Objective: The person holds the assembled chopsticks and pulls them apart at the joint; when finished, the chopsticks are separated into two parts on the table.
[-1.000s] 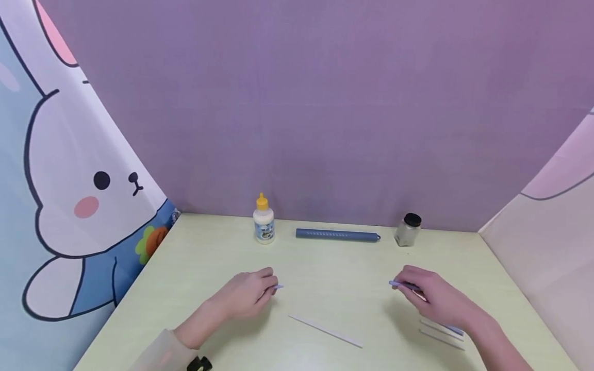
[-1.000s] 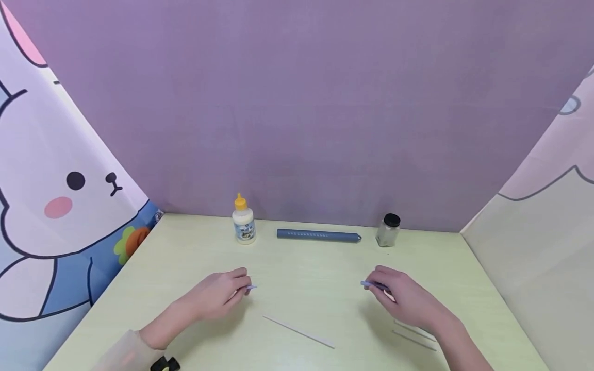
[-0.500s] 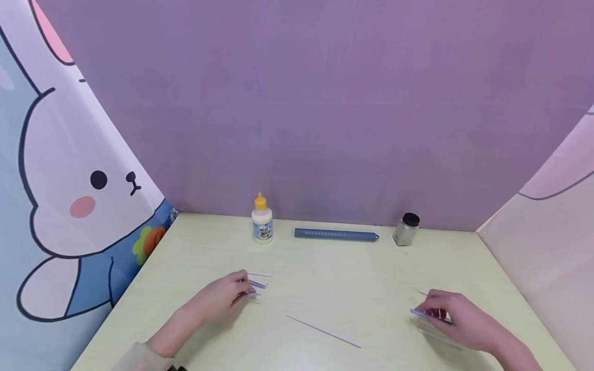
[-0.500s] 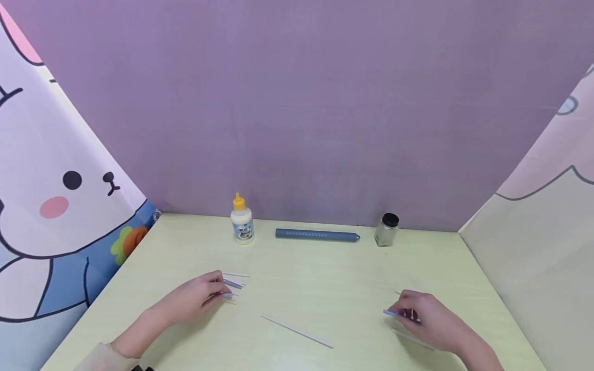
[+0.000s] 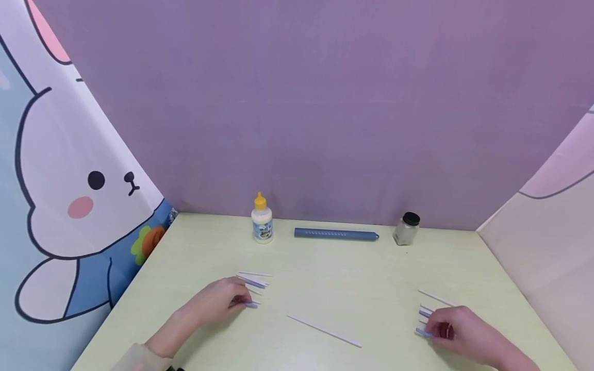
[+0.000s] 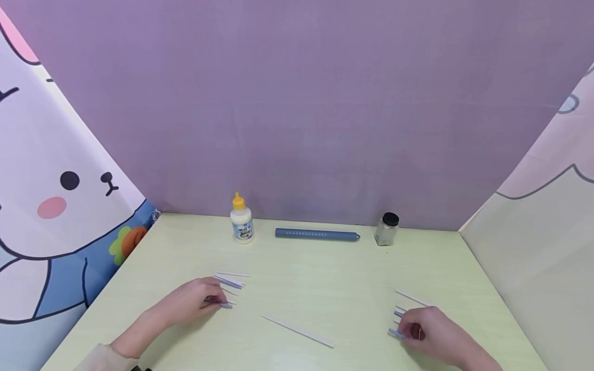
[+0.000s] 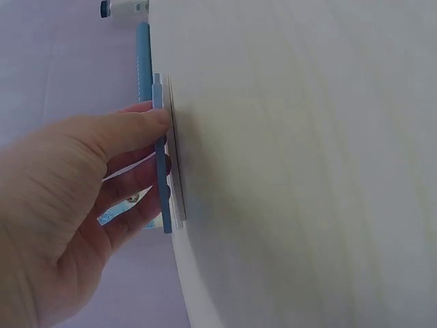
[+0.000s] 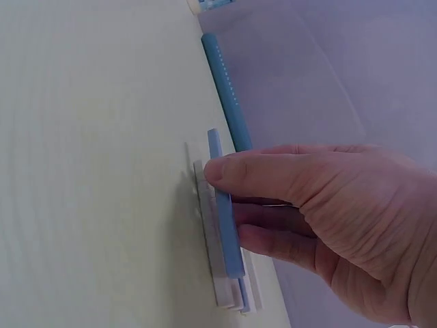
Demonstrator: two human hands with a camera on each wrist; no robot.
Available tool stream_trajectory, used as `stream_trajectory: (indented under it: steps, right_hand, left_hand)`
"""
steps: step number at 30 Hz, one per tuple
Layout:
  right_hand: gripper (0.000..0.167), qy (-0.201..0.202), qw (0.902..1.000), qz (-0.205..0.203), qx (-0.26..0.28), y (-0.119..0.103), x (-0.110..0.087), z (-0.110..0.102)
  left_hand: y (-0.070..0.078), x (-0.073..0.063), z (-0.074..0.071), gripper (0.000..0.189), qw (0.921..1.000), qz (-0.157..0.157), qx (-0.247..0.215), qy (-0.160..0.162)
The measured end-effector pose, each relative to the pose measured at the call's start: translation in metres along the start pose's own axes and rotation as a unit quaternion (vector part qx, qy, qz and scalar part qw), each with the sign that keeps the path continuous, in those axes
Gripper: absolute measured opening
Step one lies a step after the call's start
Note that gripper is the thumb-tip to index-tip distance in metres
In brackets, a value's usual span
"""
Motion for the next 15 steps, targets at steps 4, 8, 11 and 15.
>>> stream_trajectory:
  steps: [4, 8, 11, 15]
  right_hand:
    - [0.027, -0.001, 1.0000, 0.001, -0.006, 0.0020, -0.0007, 0.0040]
    - [0.026, -0.012, 0.9998, 0.019, -0.003, 0.0035, -0.0007, 0.0065]
    - [0.026, -0.016, 0.9996, 0.022, -0.001, 0.0036, -0.0005, 0.0075]
    - [0.028, -0.003, 0.9998, -0.001, -0.019, 0.0002, 0.0019, 0.0057]
  left_hand:
    - [-0.0005, 0.0006, 0.0017, 0.012, 1.0000, -0.002, 0.000, 0.001]
    - [-0.0016, 0.0010, 0.0032, 0.012, 1.0000, -0.004, -0.004, 0.003]
    - [-0.0010, 0.0008, 0.0027, 0.014, 1.0000, -0.003, -0.008, 0.004]
    - [0.0014, 0.0011, 0.0015, 0.016, 0.9999, 0.000, -0.011, 0.005]
Point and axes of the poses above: each hand's wrist, its own x-axis towards the middle knuckle, its own z-axis out of the palm, y = z × x, the point moved 6 cm from there along x, towards the middle knuckle, and after that the axes turned 9 degrees about -y, right-handed, at the moved point
